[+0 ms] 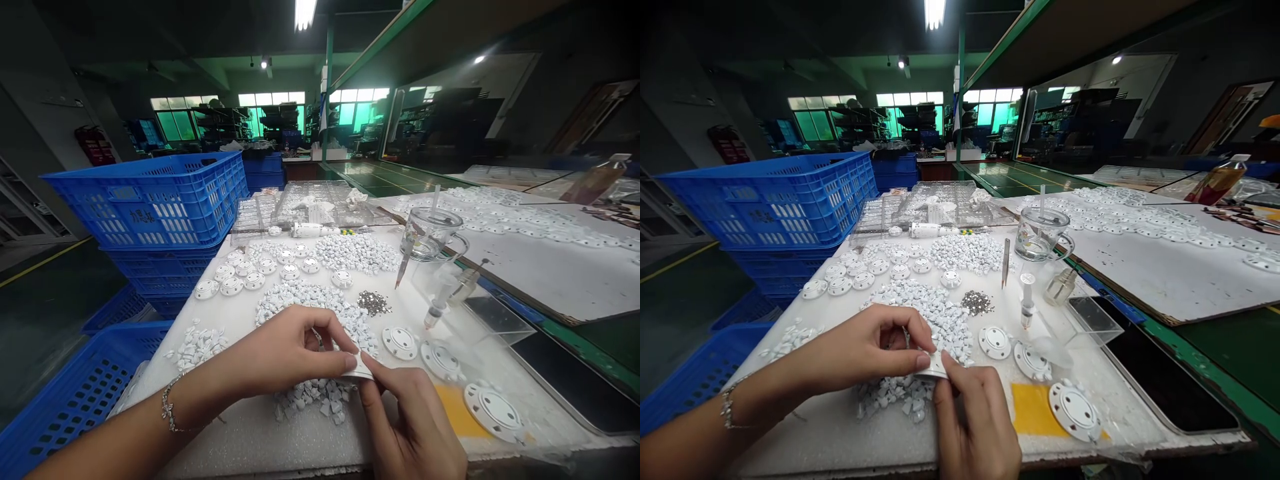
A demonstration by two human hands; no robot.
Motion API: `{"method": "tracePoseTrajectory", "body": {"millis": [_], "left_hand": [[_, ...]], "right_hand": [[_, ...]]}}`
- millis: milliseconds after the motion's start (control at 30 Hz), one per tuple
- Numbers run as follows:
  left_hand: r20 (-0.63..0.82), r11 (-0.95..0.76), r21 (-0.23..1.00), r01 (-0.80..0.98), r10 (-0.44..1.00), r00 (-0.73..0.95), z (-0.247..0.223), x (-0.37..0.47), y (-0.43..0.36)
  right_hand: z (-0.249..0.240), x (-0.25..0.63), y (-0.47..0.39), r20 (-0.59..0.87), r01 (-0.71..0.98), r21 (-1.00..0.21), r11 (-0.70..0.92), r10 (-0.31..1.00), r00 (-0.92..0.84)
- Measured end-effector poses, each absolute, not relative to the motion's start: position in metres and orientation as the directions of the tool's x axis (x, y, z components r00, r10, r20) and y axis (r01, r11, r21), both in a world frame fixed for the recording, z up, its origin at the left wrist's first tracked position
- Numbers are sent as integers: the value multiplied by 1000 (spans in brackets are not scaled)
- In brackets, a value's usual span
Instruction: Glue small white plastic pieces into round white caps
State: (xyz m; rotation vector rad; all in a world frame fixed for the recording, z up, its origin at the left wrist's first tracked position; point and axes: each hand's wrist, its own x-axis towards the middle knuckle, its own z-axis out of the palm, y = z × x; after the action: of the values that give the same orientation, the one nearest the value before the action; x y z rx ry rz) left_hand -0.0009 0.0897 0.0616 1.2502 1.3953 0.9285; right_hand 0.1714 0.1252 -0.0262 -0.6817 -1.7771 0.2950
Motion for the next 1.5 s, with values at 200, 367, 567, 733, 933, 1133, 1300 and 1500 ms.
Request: {"method": "tracePoseTrajectory", "body": {"millis": [200, 367, 567, 733, 933, 1133, 1300, 1500], "left_hand": [[-160, 143, 975, 168, 983, 90, 60, 2, 89], [-127, 114, 985, 131, 987, 96, 61, 7, 86], [-120, 108, 988, 108, 987, 109, 63, 7, 86], [-151, 144, 983, 111, 987, 58, 61, 9, 87], [-139, 137, 990, 37, 989, 48, 55, 14, 89], [-99, 90, 990, 106, 992, 77, 56, 12, 89], [-1, -51, 968, 246, 979, 204, 62, 8, 87], [93, -235, 874, 425, 940, 327, 64, 9, 84]], "right_hand": [[-28, 171, 117, 764, 333, -572, 750, 635, -118], [-28, 170, 120, 818, 305, -538, 786, 575, -36], [-30, 172, 120, 836, 313, -501, 807, 544, -65], [-33, 173, 117, 812, 306, -518, 799, 572, -119], [-31, 168, 115, 828, 261, -526, 809, 557, -58], [-28, 167, 114, 809, 239, -568, 788, 588, -15], [-20, 175, 117, 832, 236, -525, 818, 551, -57], [-21, 175, 120, 820, 184, -568, 802, 571, 41]]}}
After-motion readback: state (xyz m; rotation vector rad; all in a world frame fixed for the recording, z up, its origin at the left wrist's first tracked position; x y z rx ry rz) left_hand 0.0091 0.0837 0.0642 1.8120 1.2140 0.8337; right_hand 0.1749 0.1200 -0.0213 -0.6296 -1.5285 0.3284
